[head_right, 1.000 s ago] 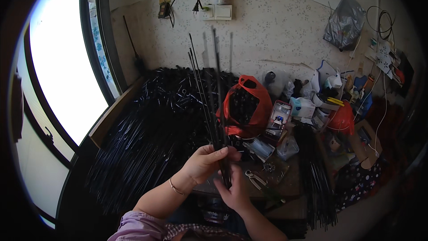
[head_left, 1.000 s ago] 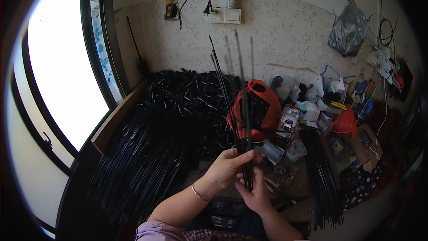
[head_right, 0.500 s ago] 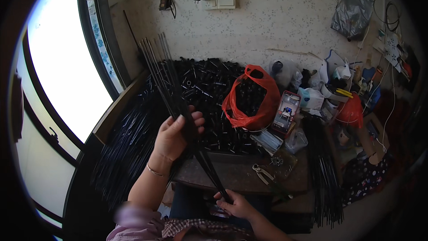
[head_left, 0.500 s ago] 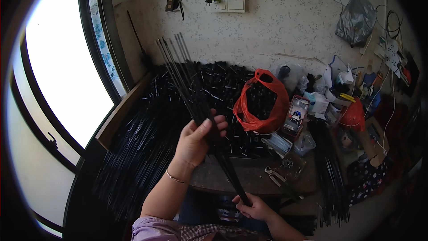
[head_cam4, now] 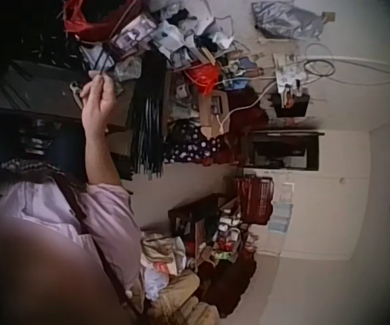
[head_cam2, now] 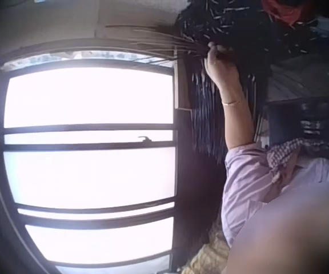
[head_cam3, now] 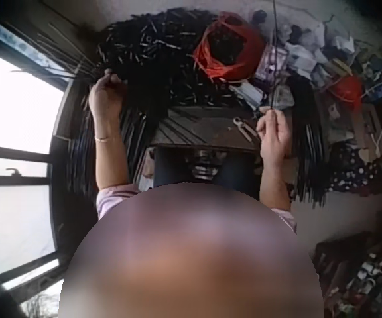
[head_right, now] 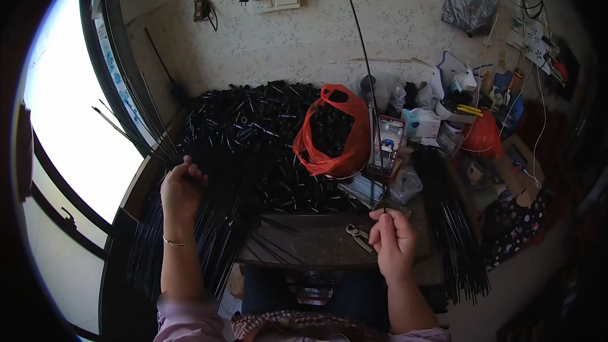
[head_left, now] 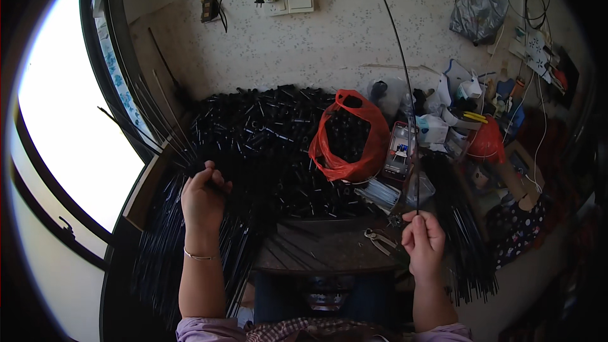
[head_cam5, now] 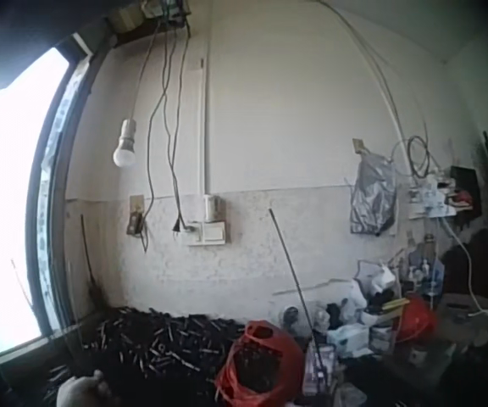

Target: Manually assembling or processing small black cable components at a production workbench.

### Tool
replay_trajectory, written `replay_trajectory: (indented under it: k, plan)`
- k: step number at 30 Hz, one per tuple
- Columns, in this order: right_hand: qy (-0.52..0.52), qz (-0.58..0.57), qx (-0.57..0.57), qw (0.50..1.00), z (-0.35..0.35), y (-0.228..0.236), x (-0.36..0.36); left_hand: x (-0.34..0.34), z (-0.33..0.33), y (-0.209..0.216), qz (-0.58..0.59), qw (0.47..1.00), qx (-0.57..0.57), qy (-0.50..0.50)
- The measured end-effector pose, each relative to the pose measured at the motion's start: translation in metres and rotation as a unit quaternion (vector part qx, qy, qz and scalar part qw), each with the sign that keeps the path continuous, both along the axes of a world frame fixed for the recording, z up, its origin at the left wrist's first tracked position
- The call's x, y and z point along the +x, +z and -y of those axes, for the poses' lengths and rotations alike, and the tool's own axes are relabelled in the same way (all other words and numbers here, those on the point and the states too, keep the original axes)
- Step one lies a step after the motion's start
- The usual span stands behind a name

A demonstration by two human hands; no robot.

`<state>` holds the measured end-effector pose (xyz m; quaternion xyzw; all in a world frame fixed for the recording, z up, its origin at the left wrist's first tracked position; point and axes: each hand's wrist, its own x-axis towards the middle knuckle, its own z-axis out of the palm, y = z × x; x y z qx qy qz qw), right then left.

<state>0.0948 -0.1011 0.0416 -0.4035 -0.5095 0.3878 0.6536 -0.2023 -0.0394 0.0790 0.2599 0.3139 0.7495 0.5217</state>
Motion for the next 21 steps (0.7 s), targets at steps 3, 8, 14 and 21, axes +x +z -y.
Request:
replay_trajectory:
  k: [3,8,14,21]
  plan:
    - [0.025,0.017,-0.034,0.999,0.002,-0.001,-0.019,0.034,0.019,0.003,-0.082,0.997,0.008,0.002]
    - [-0.068,0.324,0.22,0.918,-0.004,-0.045,-0.056,0.095,0.035,-0.016,-0.057,0.985,-0.001,-0.162]
    - [0.337,-0.021,-0.227,0.914,0.029,-0.078,-0.067,0.107,0.03,-0.046,-0.043,0.96,-0.013,-0.278]
    - [0.275,0.036,-0.111,0.954,0.023,-0.077,-0.066,0.077,0.023,-0.057,-0.324,0.866,-0.004,-0.38]
